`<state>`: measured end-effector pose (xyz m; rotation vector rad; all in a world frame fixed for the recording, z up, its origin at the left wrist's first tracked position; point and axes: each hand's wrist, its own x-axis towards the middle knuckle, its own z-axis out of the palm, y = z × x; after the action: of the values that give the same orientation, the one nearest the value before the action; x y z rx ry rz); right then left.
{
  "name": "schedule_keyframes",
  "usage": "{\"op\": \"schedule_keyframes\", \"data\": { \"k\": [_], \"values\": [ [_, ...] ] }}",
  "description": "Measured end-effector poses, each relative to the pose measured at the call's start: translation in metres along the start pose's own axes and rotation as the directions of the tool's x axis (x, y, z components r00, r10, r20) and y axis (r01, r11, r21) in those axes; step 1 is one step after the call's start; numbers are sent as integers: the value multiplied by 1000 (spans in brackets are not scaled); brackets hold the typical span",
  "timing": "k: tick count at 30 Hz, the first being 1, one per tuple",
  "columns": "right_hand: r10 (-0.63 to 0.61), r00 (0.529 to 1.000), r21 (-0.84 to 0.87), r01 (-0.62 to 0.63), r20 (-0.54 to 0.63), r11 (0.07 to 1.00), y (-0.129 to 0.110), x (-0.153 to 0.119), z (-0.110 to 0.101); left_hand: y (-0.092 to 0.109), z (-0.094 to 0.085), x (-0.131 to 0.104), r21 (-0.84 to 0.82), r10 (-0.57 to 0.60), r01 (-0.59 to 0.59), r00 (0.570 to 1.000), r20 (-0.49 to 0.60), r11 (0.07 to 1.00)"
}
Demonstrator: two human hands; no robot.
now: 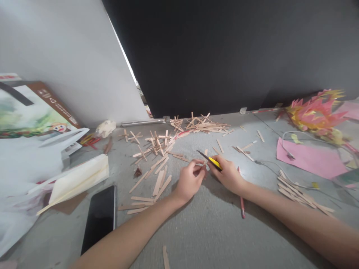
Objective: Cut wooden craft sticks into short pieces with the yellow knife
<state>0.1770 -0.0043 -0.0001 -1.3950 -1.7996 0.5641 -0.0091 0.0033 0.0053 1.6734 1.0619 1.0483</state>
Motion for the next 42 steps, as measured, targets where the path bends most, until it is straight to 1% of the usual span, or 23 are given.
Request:
{"op": "schedule_keyframes", "data": {
  "k": [5, 10, 15, 20, 24, 27, 34, 38, 42],
  "values": [
    [-16, 999, -12, 16, -40, 1000, -6, 0, -4, 3, -1, 0, -106, -41, 36, 998, -46, 994],
    [-30, 998, -23, 28, -56, 999, -9, -2, -8, 5, -2, 1, -204, -73, 60, 996, -56, 977],
    [-42, 998, 10, 42, -49, 999, -9, -3, -10, 7, -3, 0, -246, -86, 60, 992, -96, 967],
    [-36, 999, 27, 36, 21, 999, -8, -4, -13, 12, -5, -1, -246, -75, 39, 987, -139, 969],
    [-104, 990, 79, 97, 93, 992, -10, -3, -14, 14, -5, -1, -228, -53, 6, 978, -201, 974],
    [-137, 983, 103, 124, 126, 987, -11, -3, -15, 13, -5, 0, -221, -50, -1, 973, -226, 975],
    [-161, 979, 104, 149, 121, 983, -12, -5, -17, 9, -4, -1, -229, -40, -15, 972, -232, 973],
    [-157, 978, 110, 143, 136, 984, -11, -5, -16, 10, -4, -1, -193, -14, -35, 970, -245, 981],
    [-168, 980, 93, 158, 111, 983, -10, -6, -15, 9, -5, -2, -126, 23, -57, 966, -256, 990]
  ]
}}
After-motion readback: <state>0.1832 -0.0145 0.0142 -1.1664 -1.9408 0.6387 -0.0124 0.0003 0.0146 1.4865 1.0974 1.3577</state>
